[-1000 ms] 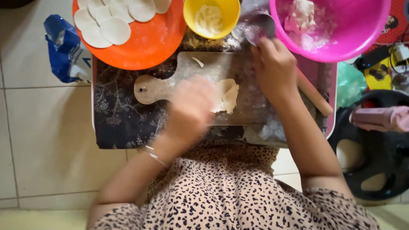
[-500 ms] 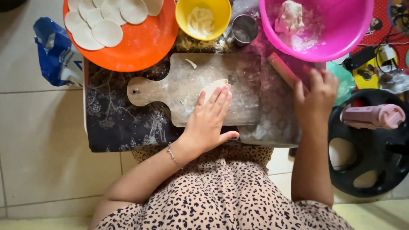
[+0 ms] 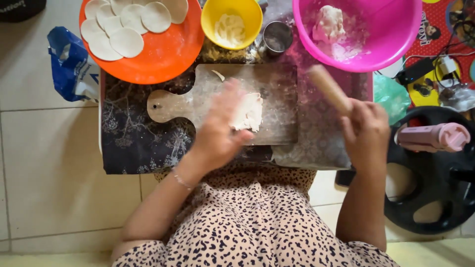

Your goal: The person is flattening dough using a rolling pin and cutting it into circular shapes using a metal ring cutter.

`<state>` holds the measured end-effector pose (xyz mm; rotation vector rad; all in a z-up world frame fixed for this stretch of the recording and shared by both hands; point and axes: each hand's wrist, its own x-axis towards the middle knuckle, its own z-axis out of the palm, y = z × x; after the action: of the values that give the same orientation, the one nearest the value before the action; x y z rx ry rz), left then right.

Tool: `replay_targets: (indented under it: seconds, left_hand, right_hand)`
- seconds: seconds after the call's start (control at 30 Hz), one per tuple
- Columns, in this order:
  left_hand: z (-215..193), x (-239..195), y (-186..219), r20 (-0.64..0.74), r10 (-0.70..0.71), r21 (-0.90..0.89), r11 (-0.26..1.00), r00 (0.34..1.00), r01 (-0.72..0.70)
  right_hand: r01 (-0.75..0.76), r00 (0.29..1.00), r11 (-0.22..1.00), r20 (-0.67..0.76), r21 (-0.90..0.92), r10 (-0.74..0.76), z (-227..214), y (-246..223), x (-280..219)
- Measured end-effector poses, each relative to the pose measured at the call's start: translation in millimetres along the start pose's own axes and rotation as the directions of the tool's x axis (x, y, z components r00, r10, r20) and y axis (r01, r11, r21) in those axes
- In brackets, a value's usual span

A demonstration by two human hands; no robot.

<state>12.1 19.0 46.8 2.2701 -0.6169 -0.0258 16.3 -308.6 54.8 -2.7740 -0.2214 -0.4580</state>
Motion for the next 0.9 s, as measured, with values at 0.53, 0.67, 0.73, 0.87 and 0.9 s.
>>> replay_targets:
  seconds: [0.53,0.67,0.73,0.87,0.9]
  left_hand:
    - [2,43,-44,-0.106,-0.475,0.516,0.725,0.874,0.456]
    - [3,34,-36,-0.164,-0.512,0.501,0.693,0.843,0.518]
    - [7,25,-33,-0.136,-0.521,0.494,0.701,0.842,0.514]
    - [14,4,-20,-0.121,-0.46,0.533,0.718,0.88,0.448]
    - [12,6,-20,-0.123,-0.461,0.531,0.718,0.879,0.451]
  right_hand:
    - [0.133,0.987,0.991,0.094,-0.034,-0.129,92,-94,51]
    - [0.062,0.961,0.997,0.271,-0.036,-0.05,92,-94,52]
    - [0.098,0.963,0.995,0.256,-0.016,-0.091,89,-91,40]
    - [0.1,0.958,0.995,0.269,0.015,-0.101,87,-88,19]
    - [0.104,0.958,0.994,0.269,0.014,-0.104,88,-87,18]
